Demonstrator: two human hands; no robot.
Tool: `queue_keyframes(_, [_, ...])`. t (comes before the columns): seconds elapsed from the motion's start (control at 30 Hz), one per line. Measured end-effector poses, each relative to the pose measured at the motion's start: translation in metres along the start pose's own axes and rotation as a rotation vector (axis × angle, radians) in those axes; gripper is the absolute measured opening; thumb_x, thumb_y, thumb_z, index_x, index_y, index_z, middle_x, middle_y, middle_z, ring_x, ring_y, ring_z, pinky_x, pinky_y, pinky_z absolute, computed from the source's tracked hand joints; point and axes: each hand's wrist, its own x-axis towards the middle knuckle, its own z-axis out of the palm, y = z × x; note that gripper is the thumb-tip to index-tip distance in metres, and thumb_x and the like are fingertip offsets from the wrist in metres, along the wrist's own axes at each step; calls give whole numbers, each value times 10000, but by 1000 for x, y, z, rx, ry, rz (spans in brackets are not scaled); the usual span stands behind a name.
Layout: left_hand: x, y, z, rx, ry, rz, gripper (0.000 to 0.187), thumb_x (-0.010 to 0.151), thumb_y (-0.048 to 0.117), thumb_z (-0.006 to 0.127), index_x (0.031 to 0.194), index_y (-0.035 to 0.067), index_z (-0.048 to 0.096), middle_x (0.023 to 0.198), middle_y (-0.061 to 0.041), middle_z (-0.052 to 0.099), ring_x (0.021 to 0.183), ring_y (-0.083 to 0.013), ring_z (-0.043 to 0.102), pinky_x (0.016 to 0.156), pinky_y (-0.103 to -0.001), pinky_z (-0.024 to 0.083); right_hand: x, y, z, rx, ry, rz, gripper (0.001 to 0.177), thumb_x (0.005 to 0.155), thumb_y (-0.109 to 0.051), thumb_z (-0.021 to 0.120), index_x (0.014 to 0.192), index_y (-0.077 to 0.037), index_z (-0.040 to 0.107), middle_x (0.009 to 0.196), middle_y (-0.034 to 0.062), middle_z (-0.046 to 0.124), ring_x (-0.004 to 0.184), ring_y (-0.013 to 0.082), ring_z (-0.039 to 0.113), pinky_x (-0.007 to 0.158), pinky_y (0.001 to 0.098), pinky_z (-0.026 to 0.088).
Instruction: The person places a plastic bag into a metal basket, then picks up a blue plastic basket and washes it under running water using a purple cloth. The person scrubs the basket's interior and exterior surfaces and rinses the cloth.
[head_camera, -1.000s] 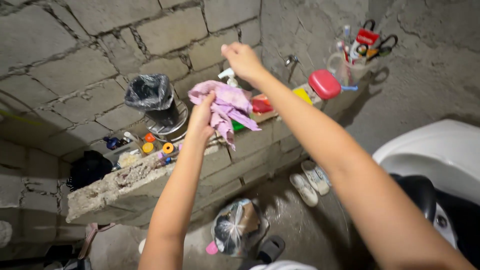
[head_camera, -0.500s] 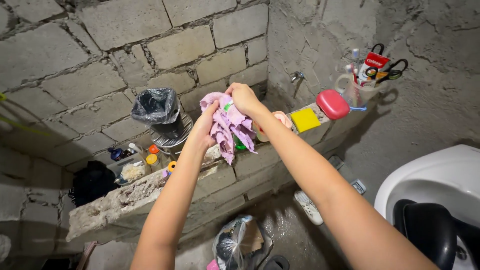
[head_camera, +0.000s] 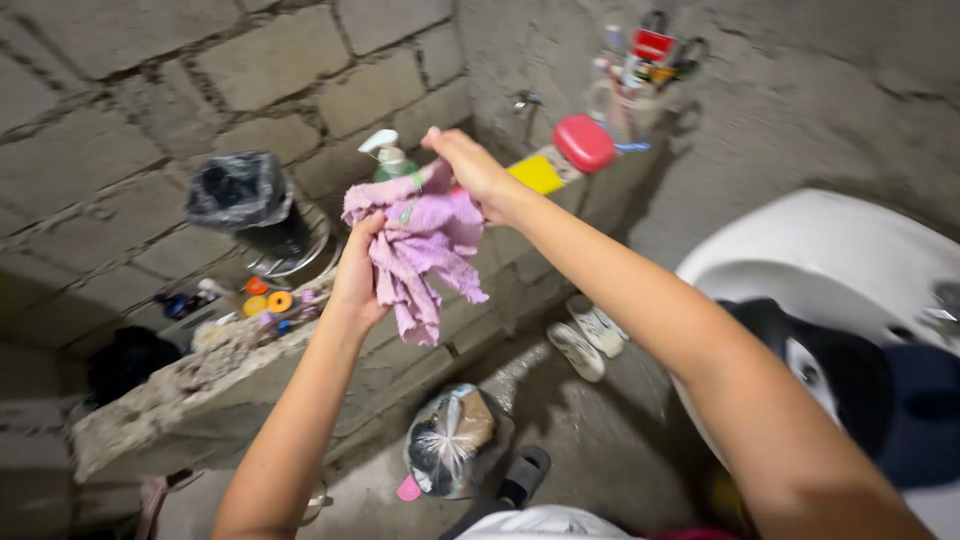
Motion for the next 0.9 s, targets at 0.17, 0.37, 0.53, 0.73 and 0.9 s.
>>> queue_keyframes(0.17, [-5,-58,43,-4,-94,-72,427,1013,387,544,1278,64,635,1214,-111,707,1092,-261,679,1013,-449,523,-98,-31,-35,306,-99,-31,460,1032,-382,420,1359,-77,531,1156,157,685,1054,235,680,927,390,570])
queue_keyframes(0.37, [4,-121,141,-154,-334,-241,698,941,627,428,1336,76,595,1343,-120,639,1180,-279,674,1061,-457,506,-212,-31,-111,17,43,-492,461,977,31,509,1435,5,468,1315,176,615,1239,244,628,1112,380,511])
queue_keyframes(0.53, [30,-204,211,-245,-637,-497,906,870,793,425,1276,-2,581,1223,-171,659,1109,-295,679,1005,-449,546,-324,-12,-176,-67,172,-453,529,920,127,468,1431,-7,460,1342,143,605,1276,205,604,1130,360,490])
queue_keyframes(0.73, [54,-354,280,124,-582,-542,321,1017,230,614,1283,57,568,1161,-117,677,1048,-262,686,914,-431,576,-431,30,-286,-298,874,-264,316,927,44,542,1224,31,651,1216,174,707,1147,239,714,983,372,576])
queue_keyframes(0.9, [59,-462,318,242,-601,-478,325,963,93,651,1274,20,594,1096,-104,711,983,-241,706,868,-416,601,-474,53,-375,-1355,1301,30,438,803,-150,713,1188,37,622,1221,229,610,1156,407,568,923,521,478])
